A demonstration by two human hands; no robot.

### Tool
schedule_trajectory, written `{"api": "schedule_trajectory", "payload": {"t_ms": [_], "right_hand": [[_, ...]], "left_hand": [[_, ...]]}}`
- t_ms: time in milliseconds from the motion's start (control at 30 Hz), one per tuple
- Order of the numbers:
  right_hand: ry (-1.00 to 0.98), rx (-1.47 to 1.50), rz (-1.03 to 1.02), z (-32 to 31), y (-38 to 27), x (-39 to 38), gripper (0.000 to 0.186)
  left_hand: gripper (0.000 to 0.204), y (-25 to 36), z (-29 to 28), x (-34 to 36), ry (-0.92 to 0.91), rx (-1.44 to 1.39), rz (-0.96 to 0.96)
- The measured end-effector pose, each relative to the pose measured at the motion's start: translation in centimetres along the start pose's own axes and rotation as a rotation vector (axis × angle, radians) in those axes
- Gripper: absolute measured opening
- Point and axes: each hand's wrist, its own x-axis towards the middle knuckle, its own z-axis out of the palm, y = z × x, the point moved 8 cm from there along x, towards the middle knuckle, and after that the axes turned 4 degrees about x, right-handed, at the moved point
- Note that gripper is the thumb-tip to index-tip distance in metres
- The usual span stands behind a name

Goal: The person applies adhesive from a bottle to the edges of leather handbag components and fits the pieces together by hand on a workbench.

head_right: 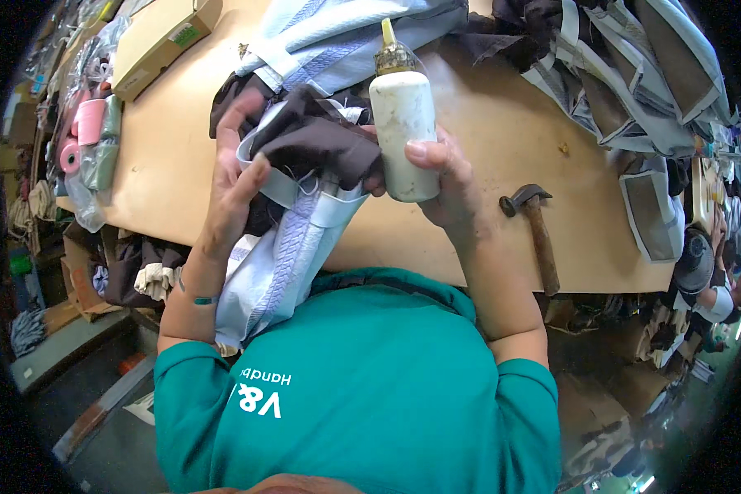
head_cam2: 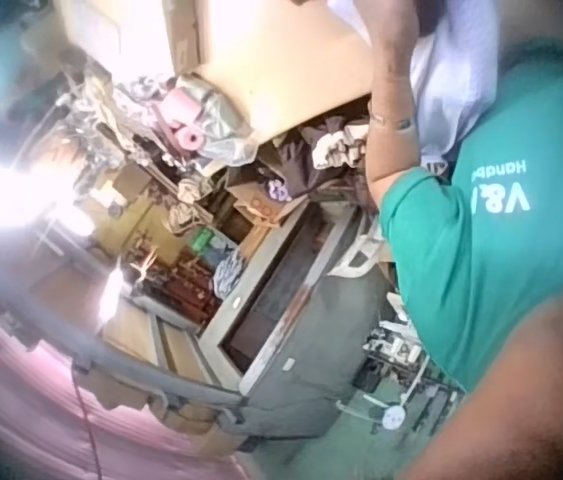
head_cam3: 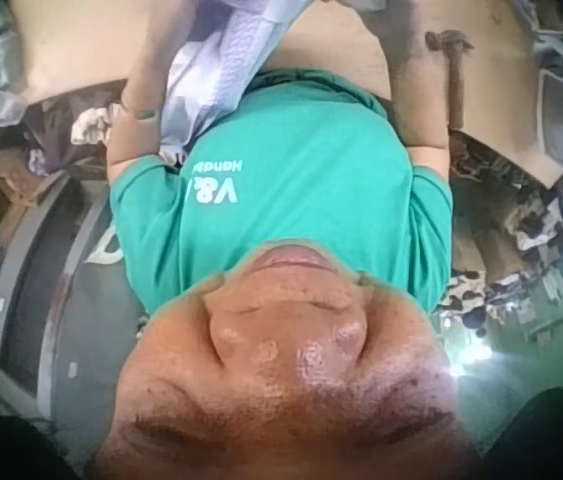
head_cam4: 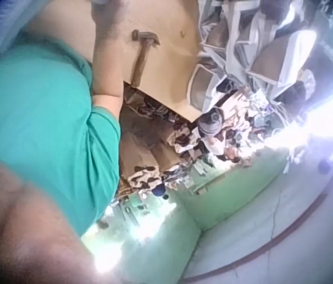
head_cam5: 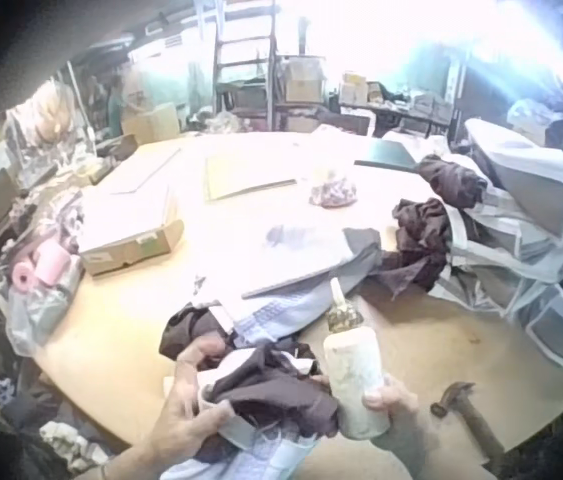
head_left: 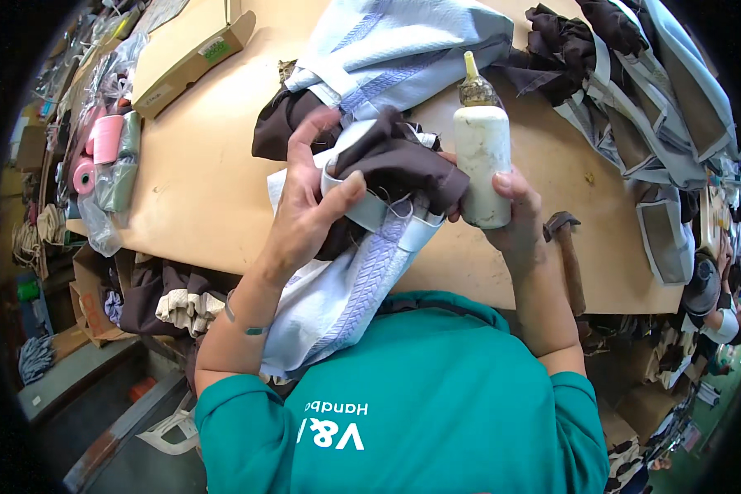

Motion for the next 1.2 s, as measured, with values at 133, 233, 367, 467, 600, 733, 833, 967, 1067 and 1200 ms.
{"api": "schedule_trajectory", "payload": {"t_ms": [133,233,367,467,600,733,833,967,1067,1200], "right_hand": [[0.122,-0.127,-0.214,0.5,-2.1,-1.1,0.067],[0.045,-0.001,-0.135,1.0,-2.3,-4.0,0.081],[0.053,-0.215,-0.059,3.5,-2.4,-2.6,0.087],[-0.037,0.114,-0.023,2.0,-1.3,-0.6,0.073],[-0.035,0.179,-0.027,1.9,-0.4,0.4,0.068],[0.001,0.014,-0.105,0.1,-0.6,0.8,0.065],[0.079,-0.081,-0.156,-0.3,-2.0,0.4,0.066],[0.021,-0.117,-0.125,0.3,-2.2,0.6,0.067],[0.041,-0.116,-0.109,-0.2,-2.2,1.3,0.066],[0.074,-0.042,-0.097,-0.6,-1.4,2.2,0.064]], "left_hand": [[0.069,1.7,0.7,-0.1,-0.081,0.299,0.159],[0.054,1.6,1.2,0.4,-0.112,0.447,0.172],[0.050,1.0,1.5,0.7,-0.139,0.400,0.103],[0.044,0.1,1.5,0.9,-0.282,0.474,-0.040],[0.035,-0.2,1.7,1.2,-0.300,0.551,-0.035],[0.039,-1.5,1.1,1.6,-0.139,0.485,-0.152],[0.043,-1.0,0.8,1.7,-0.093,0.500,-0.012],[0.048,-1.0,1.1,1.9,-0.098,0.496,0.031],[0.046,-1.0,1.6,2.1,-0.140,0.462,0.022],[0.034,-0.9,1.0,2.4,-0.098,0.515,-0.092]]}}
